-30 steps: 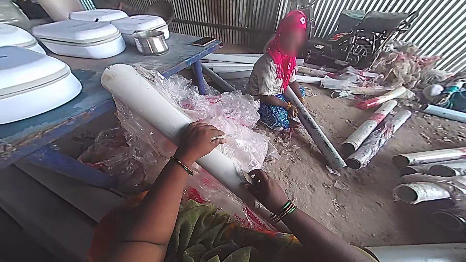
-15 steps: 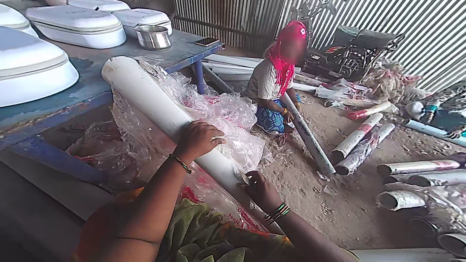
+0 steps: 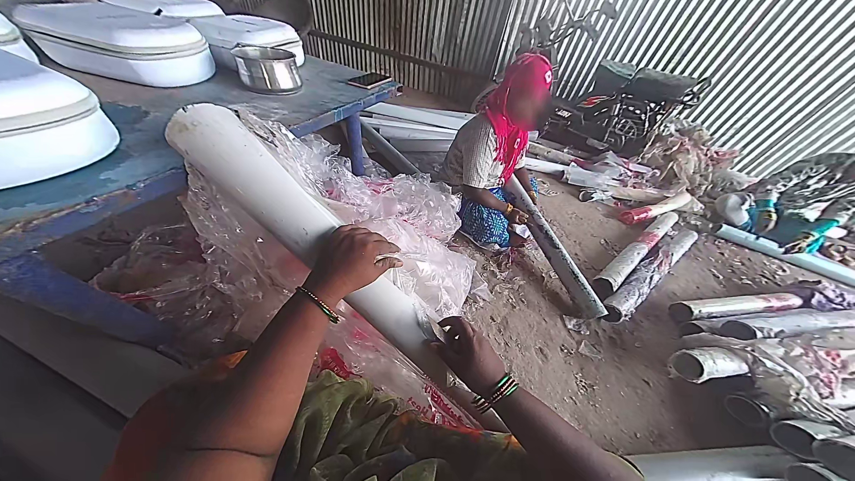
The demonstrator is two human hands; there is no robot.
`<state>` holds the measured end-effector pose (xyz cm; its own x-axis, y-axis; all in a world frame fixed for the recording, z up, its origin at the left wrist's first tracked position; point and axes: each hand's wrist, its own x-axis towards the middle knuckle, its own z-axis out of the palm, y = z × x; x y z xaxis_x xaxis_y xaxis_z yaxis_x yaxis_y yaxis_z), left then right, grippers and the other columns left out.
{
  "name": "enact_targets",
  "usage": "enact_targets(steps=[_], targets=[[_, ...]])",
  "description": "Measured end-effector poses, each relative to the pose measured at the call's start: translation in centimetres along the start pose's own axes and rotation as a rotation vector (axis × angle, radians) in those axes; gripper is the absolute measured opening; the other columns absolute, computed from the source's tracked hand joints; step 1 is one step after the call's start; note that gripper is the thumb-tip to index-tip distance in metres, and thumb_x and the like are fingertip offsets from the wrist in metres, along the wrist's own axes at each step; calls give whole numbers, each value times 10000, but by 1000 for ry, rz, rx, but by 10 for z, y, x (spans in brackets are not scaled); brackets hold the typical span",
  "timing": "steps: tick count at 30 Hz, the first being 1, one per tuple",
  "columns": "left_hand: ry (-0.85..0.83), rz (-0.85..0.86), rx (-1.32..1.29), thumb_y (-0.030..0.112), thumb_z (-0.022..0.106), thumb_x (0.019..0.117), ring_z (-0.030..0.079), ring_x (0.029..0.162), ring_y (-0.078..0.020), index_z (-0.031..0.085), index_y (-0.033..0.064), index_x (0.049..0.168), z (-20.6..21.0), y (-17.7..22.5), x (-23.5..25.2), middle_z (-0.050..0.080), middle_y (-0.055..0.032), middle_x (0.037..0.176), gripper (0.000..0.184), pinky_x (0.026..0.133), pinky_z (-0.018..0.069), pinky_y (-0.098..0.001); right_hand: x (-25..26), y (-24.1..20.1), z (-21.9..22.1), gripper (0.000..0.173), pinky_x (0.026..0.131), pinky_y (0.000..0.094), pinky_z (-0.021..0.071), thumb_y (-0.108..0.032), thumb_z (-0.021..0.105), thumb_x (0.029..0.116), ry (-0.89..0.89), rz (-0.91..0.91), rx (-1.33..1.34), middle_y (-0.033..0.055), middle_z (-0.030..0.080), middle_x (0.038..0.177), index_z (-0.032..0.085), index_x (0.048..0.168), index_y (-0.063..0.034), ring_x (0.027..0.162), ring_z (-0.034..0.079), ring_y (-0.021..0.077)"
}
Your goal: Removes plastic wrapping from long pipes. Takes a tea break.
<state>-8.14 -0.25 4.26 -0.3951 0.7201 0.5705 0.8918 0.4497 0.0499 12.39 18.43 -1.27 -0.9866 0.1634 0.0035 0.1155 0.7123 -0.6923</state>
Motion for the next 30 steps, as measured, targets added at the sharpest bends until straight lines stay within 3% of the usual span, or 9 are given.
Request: enact_targets(steps=[6,10,14,20,23,26,28,30], targets=[[-10,-9,-9,292,711,946,738,986,-344,811,96,1054,-3,2,0,777,-138,1010,246,963,517,-574,3,-5,-13,447,837,428,517,-241,644,988,-78,56,90,190,676,1039,573,1329,39,876,642,249],[-10,-14,-3,315,713,939,739,996,-339,814,102,1042,-3,1,0,780,-131,1011,257,961,520,-575,2,-6,-27,356,636,279,454,-255,601,1014,-58,100,197,41,622,856,610,1269,-6,658,515,76],[2,-3,3,313,706,941,742,983,-336,814,104,1037,-1,0,0,779,-131,1012,255,942,527,-571,-2,-8,-42,278,539,193,403,-197,564,1030,63,86,365,-27,561,778,620,1221,-2,562,451,1],[-7,-13,22,323,714,937,741,991,-339,816,102,1035,-3,2,1,780,-133,1018,262,942,525,-571,5,-1,-44,271,449,162,378,-199,463,1097,94,315,683,-13,554,762,578,1232,5,470,422,9],[-27,-40,28,329,715,944,737,1018,-339,815,109,1046,-6,4,1,779,-134,1034,263,968,515,-569,1,-10,-38,263,428,178,370,-222,397,1117,150,415,994,-32,496,684,566,1152,-23,458,415,29],[-19,-41,18,337,712,944,736,1015,-347,816,104,1045,-5,4,0,779,-140,1017,274,974,512,-572,-24,-34,-47,210,433,138,381,-173,391,1079,72,111,988,-92,503,650,560,1113,-54,463,430,-22],[-30,-51,16,332,709,948,732,1030,-354,813,97,1056,-6,5,0,777,-145,1033,279,992,503,-574,-36,-42,-49,212,465,119,370,-181,514,1007,68,-108,720,-114,523,668,612,1112,-25,491,426,-65],[-42,-56,19,321,714,947,730,1038,-359,811,89,1061,-7,7,1,775,-153,1042,276,991,501,-582,-38,-40,-46,289,562,156,415,-240,595,997,34,-162,440,-47,588,766,654,1133,9,590,475,-39]])
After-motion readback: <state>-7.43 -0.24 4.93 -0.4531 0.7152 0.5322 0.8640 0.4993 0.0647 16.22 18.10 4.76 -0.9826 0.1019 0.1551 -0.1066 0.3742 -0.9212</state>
